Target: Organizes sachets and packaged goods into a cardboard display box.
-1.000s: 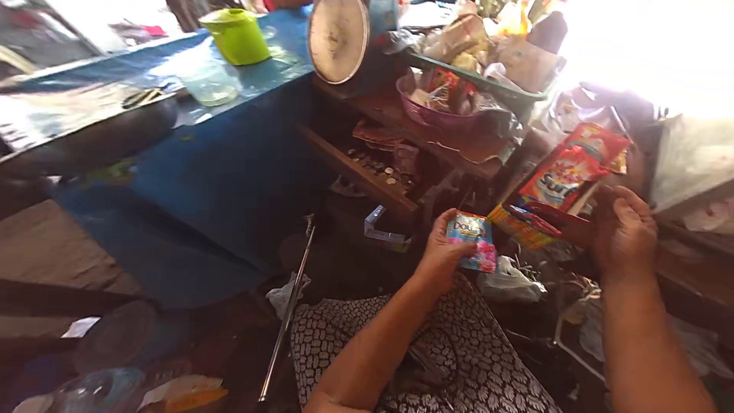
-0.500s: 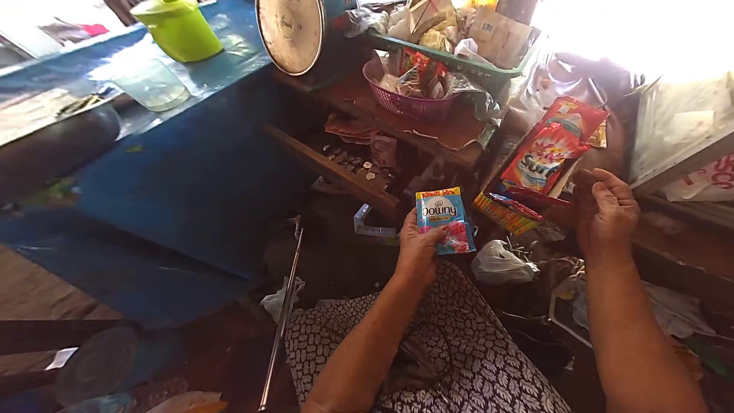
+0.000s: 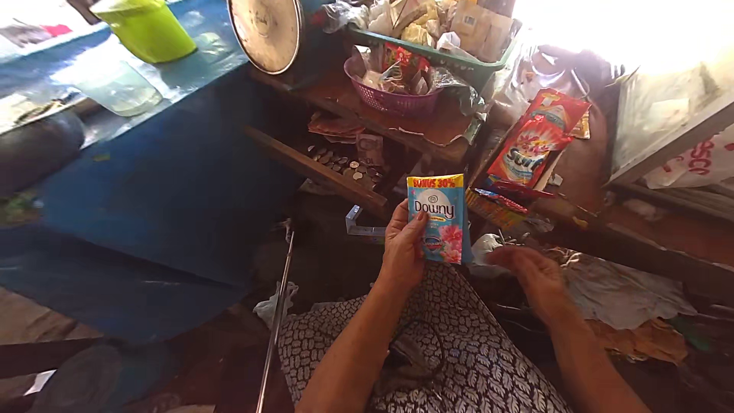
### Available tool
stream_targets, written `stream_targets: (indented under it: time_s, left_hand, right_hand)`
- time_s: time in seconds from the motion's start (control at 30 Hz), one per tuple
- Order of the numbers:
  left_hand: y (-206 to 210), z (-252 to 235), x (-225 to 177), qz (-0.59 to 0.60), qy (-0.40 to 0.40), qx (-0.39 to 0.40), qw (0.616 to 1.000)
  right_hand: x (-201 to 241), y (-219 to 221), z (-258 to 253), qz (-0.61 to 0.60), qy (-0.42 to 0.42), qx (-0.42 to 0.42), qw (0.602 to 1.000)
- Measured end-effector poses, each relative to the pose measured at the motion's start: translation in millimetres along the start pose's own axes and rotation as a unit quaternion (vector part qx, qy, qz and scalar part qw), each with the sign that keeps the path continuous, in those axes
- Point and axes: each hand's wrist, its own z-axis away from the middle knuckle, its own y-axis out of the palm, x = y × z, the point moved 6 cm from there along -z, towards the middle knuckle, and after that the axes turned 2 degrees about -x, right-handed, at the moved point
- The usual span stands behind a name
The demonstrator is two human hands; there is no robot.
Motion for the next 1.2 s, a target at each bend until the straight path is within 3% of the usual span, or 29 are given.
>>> stream_targets:
  time_s: [0.1, 0.17, 0.3, 0.47, 0.7, 0.83, 1.03, 1.13, 1.2]
  left_hand:
    - [11.8, 4.1, 7.0, -0.016, -0.018, 0.055, 0.998]
    - [18.7, 7.5, 9.5, -0.041, -0.013, 0.086, 0.995]
    - [15.9, 8.8, -5.7, -0.179, 0.052, 0.124, 0.975]
    - [3.5, 7.6, -26.9, -0.339, 0.062, 0.108, 0.932]
    - [-12.2, 3.4, -16.7, -0.296, -0.077, 0.030, 0.951]
    - [-19.9, 1.1, -3.4, -0.201, -0.142, 0.090, 0.965]
    - [-17.1, 2.5, -11.0, -0.158, -0.116, 0.156, 0.968]
    - [-13.2, 5.4, -10.0, -0.158, -0.137, 0.184, 0.960]
    - [-10.7, 8.2, -7.8, -0.167, -0.154, 0.208, 0.952]
  right_hand:
    - [12.8, 40.0, -1.8, -0.068, -0.007, 0.074, 0.995]
    - [21.3, 54.0, -9.1, -0.110, -0.027, 0.066, 0.991]
    - [34.8, 58.6, -15.2, 0.078, -0.148, -0.036, 0.985]
    - [30.6, 59.9, -9.8, 0.244, -0.232, -0.049, 0.940]
    - [26.8, 57.0, -4.0, 0.259, -0.235, -0.080, 0.933]
    - [22.4, 50.9, -5.3, 0.236, -0.228, -0.102, 0.939]
    - [13.6, 45.9, -5.9, 0.277, -0.232, -0.095, 0.928]
    - [6.1, 47.1, -4.0, 0.289, -0.198, -0.046, 0.935]
    - [1.0, 49.0, -1.7, 0.276, -0.147, 0.033, 0.949]
